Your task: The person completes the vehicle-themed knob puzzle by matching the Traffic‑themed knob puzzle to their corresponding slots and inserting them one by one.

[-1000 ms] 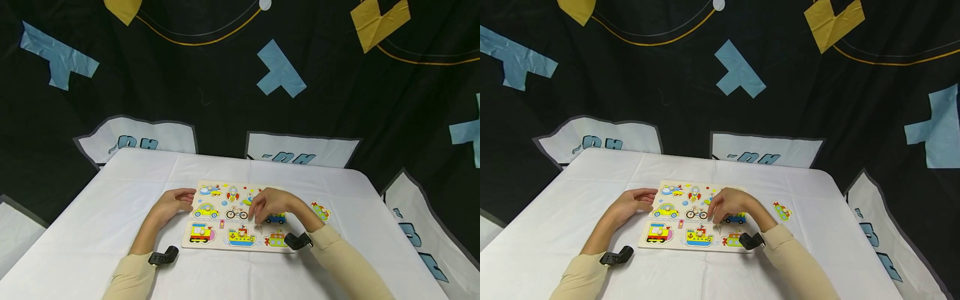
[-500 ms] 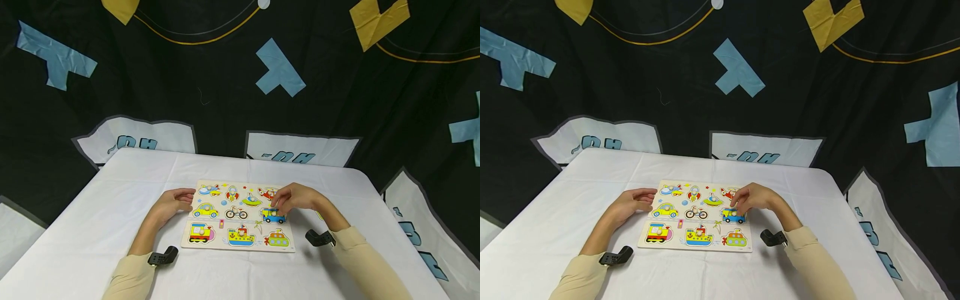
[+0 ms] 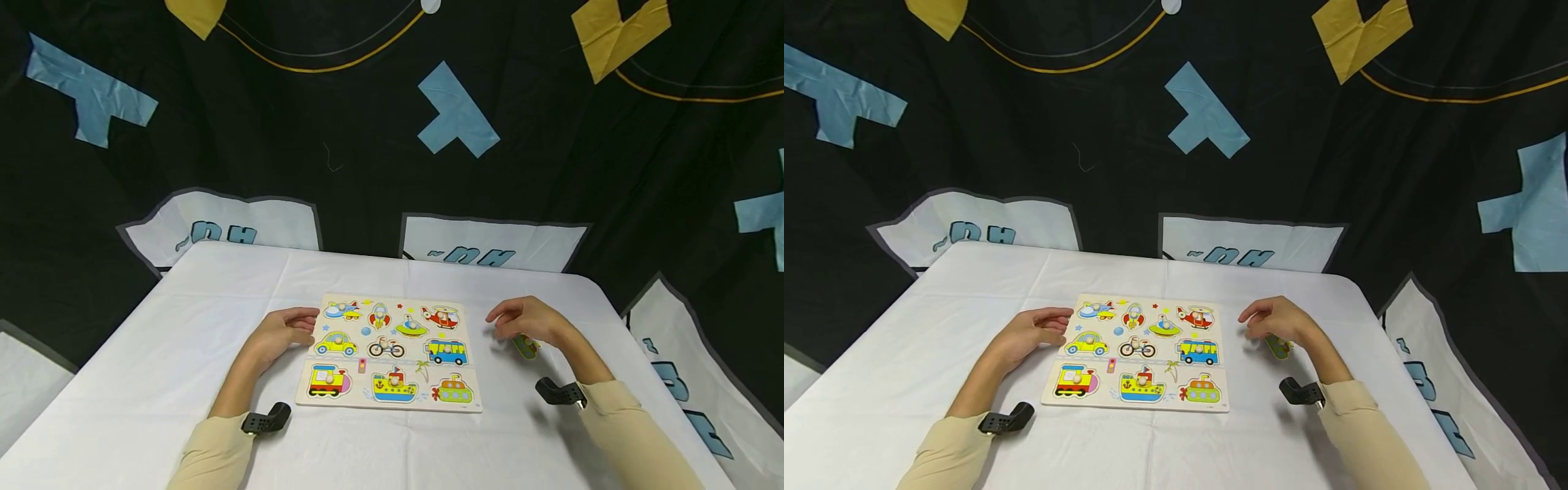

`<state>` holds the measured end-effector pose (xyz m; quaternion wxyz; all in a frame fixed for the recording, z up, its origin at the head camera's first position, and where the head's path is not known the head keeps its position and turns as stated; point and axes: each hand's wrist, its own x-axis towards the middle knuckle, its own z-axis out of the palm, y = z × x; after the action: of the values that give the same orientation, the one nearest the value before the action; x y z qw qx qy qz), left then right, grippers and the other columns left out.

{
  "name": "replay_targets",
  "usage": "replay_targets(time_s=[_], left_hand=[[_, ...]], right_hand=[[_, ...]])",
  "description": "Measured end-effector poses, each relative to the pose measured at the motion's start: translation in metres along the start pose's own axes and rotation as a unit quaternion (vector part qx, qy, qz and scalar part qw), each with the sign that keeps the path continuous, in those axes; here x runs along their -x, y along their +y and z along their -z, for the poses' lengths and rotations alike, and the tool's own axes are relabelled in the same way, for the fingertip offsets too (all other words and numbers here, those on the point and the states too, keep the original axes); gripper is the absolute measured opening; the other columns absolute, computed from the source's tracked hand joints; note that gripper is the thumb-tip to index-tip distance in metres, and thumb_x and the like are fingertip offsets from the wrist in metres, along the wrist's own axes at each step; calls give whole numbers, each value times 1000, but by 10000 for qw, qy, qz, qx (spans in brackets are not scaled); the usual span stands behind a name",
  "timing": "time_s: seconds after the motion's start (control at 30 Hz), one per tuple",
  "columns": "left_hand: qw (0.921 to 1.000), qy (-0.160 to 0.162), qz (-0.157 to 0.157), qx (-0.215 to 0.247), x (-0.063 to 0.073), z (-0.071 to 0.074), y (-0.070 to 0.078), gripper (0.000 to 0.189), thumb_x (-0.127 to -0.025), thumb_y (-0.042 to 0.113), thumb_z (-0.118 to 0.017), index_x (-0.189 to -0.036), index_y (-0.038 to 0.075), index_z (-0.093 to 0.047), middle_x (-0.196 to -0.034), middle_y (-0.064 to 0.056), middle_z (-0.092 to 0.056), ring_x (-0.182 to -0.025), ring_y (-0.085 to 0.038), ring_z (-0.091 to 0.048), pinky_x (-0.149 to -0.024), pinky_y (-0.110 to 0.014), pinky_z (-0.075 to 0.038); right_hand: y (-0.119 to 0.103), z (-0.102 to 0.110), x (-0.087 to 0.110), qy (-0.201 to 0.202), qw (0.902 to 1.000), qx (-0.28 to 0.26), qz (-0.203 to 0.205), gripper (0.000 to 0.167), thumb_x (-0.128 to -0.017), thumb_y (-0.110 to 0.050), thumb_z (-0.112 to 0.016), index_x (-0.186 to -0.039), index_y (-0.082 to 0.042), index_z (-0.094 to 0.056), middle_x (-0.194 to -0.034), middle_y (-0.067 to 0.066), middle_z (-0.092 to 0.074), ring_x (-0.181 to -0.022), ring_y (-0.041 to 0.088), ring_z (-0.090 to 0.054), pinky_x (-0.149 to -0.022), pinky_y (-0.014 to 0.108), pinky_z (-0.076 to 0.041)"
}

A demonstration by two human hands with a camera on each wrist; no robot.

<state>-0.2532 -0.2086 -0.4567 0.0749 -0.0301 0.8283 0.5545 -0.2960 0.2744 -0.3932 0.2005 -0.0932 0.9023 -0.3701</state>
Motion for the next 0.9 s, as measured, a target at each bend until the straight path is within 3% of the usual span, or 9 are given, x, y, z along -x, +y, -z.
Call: replay_targets(time_s=[0.47, 0.9], left_hand=[[10000, 36, 2, -7, 1, -1, 0, 62, -81, 2, -75, -140, 2, -58, -123, -14, -66, -107, -22, -62, -81, -19, -49], [10000, 63, -24, 0, 0, -1, 0, 61, -81, 2, -74, -139, 2, -58, -119, -13, -68, -104, -21, -62, -82, -20, -50]], right_hand=[[46, 16, 24, 543, 9977, -387, -110, 40, -83, -13, -75, -120, 0, -69, -102, 10, -69, -88, 18, -63, -81, 35, -53], [63, 13, 29, 747, 9950, -569, -339, 44, -78, -9, -79, -120, 3, -70, -104, 10, -71, -94, 15, -60, -80, 28, -50]])
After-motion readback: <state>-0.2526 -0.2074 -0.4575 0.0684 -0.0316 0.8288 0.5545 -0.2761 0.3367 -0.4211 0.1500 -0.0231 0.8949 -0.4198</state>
